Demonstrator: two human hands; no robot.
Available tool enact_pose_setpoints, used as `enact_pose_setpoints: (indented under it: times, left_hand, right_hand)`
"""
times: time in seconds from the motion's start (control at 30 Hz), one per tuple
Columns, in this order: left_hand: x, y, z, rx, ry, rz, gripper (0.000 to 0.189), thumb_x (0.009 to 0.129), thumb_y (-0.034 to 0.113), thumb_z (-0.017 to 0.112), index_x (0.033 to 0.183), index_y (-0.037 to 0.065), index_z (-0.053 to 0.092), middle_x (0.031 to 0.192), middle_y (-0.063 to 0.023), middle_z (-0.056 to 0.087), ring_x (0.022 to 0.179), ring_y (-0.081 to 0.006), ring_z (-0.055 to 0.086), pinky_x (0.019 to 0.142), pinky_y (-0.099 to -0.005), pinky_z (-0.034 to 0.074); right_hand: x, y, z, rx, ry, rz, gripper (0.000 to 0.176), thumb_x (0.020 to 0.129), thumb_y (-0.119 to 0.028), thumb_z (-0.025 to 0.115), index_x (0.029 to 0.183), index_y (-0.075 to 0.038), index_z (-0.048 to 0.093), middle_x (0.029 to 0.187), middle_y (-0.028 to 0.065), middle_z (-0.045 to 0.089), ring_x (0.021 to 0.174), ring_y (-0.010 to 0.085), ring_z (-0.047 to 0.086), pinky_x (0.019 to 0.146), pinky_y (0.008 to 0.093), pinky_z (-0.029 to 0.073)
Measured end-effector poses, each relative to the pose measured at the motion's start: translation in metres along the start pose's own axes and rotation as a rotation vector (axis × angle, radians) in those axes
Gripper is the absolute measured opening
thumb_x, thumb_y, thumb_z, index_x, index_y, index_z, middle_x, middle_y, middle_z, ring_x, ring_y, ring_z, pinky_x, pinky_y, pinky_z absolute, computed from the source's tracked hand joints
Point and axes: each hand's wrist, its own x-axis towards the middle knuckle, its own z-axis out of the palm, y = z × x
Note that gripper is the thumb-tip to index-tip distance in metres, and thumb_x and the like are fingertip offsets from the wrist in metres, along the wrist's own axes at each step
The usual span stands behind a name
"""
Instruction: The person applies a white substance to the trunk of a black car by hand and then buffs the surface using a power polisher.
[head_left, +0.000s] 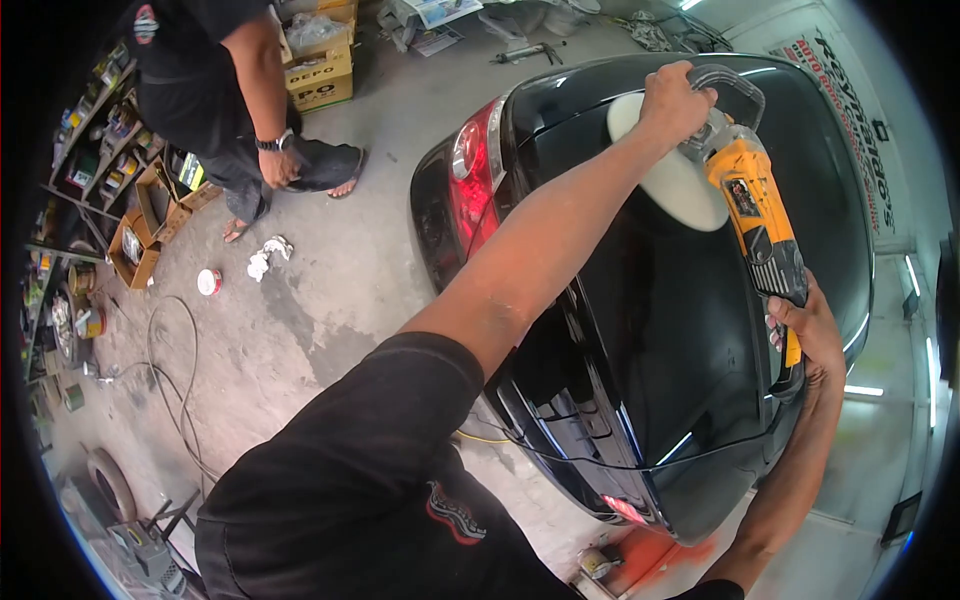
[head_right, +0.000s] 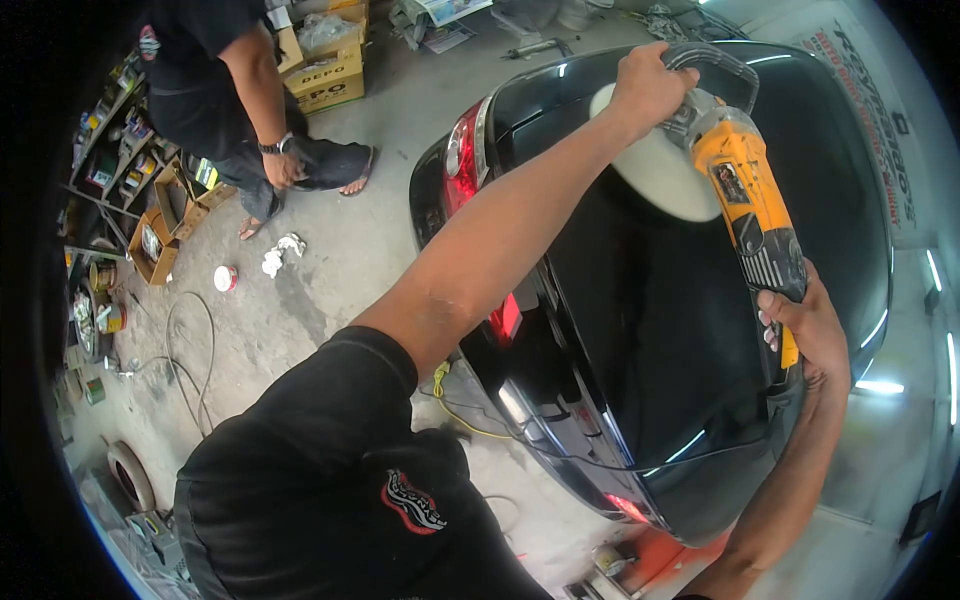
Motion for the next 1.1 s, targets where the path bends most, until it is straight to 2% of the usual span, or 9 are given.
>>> enact_pose_setpoints:
  times: [0.1,0.23,0.37,0.5,0.63,0.73,0.9,0.97,1.1]
  left_hand:
    - [-0.004,0.011,-0.008,-0.019,0.009,-0.023,0.027,0.087,0.016,0.076,0.107,-0.001,0.073,0.09,-0.0166,0.075,0.083,-0.0253,0.073,0.078,-0.0387,0.057]
    - [0.002,0.001,0.001,0.058,0.069,0.033,0.028,0.084,0.017,0.078,0.103,-0.002,0.072,0.089,-0.0209,0.075,0.083,-0.0324,0.075,0.079,-0.0424,0.059]
    - [-0.038,0.021,0.004,-0.022,0.035,-0.101,0.026,0.085,0.016,0.077,0.103,-0.003,0.072,0.093,-0.0241,0.075,0.093,-0.0384,0.073,0.084,-0.0445,0.057]
    - [-0.044,0.025,0.008,-0.04,0.002,-0.161,0.024,0.085,0.015,0.076,0.099,-0.003,0.071,0.093,-0.0255,0.074,0.096,-0.0419,0.071,0.087,-0.0455,0.056]
    - [-0.027,0.012,-0.005,0.029,0.132,-0.014,0.024,0.085,0.014,0.076,0.101,-0.004,0.071,0.095,-0.0248,0.074,0.095,-0.0398,0.072,0.086,-0.045,0.056]
    - [-0.018,0.021,-0.03,-0.024,0.137,-0.08,0.025,0.086,0.014,0.076,0.101,-0.004,0.071,0.095,-0.0238,0.075,0.094,-0.0374,0.074,0.085,-0.0434,0.057]
    - [-0.015,0.019,-0.044,-0.005,0.188,-0.129,0.021,0.087,0.013,0.075,0.1,-0.002,0.07,0.091,-0.0221,0.075,0.09,-0.035,0.074,0.081,-0.043,0.057]
    - [-0.027,0.028,-0.048,-0.021,0.173,-0.189,0.02,0.087,0.013,0.075,0.099,-0.002,0.07,0.089,-0.022,0.074,0.089,-0.0347,0.074,0.08,-0.0432,0.056]
    - [-0.073,0.042,-0.048,-0.058,0.13,-0.159,0.017,0.089,0.013,0.073,0.092,-0.002,0.066,0.085,-0.0205,0.074,0.08,-0.033,0.074,0.073,-0.0397,0.055]
  right_hand:
    - [0.001,-0.01,0.0,-0.019,-0.015,0.03,0.072,0.082,-0.011,0.082,0.144,-0.008,0.046,0.08,0.0012,0.06,0.064,0.0099,0.058,0.053,0.0255,0.047]
    - [0.012,-0.019,-0.017,-0.065,0.021,0.078,0.081,0.08,-0.009,0.081,0.15,-0.006,0.041,0.081,0.0034,0.062,0.062,0.0133,0.059,0.052,0.0275,0.049]
    - [-0.008,0.006,-0.038,-0.076,0.044,0.076,0.089,0.076,-0.011,0.085,0.152,-0.006,0.039,0.08,0.0038,0.062,0.061,0.0138,0.06,0.05,0.0278,0.048]
    - [-0.01,0.005,-0.045,-0.091,0.044,0.084,0.091,0.074,-0.013,0.087,0.152,-0.006,0.04,0.08,0.0034,0.063,0.06,0.0135,0.06,0.048,0.0271,0.047]
    - [0.007,-0.01,-0.032,-0.117,-0.001,0.06,0.092,0.074,-0.014,0.088,0.152,-0.007,0.041,0.08,0.0032,0.063,0.059,0.0129,0.059,0.048,0.0261,0.047]
    - [0.023,-0.023,-0.019,-0.127,-0.031,0.044,0.092,0.076,-0.015,0.085,0.155,-0.009,0.039,0.079,0.0043,0.063,0.058,0.0124,0.06,0.049,0.0256,0.049]
    - [0.038,-0.033,-0.013,-0.142,-0.048,0.04,0.095,0.075,-0.008,0.085,0.156,-0.007,0.036,0.082,0.0042,0.064,0.058,0.0127,0.058,0.049,0.026,0.046]
    - [0.035,-0.027,-0.024,-0.144,-0.064,0.063,0.1,0.074,-0.006,0.085,0.159,-0.006,0.032,0.084,0.0053,0.066,0.058,0.0133,0.058,0.049,0.0265,0.046]
    - [-0.006,-0.003,-0.046,-0.168,-0.018,0.097,0.11,0.072,-0.001,0.085,0.163,-0.004,0.022,0.093,0.0088,0.069,0.058,0.0152,0.058,0.049,0.0278,0.046]
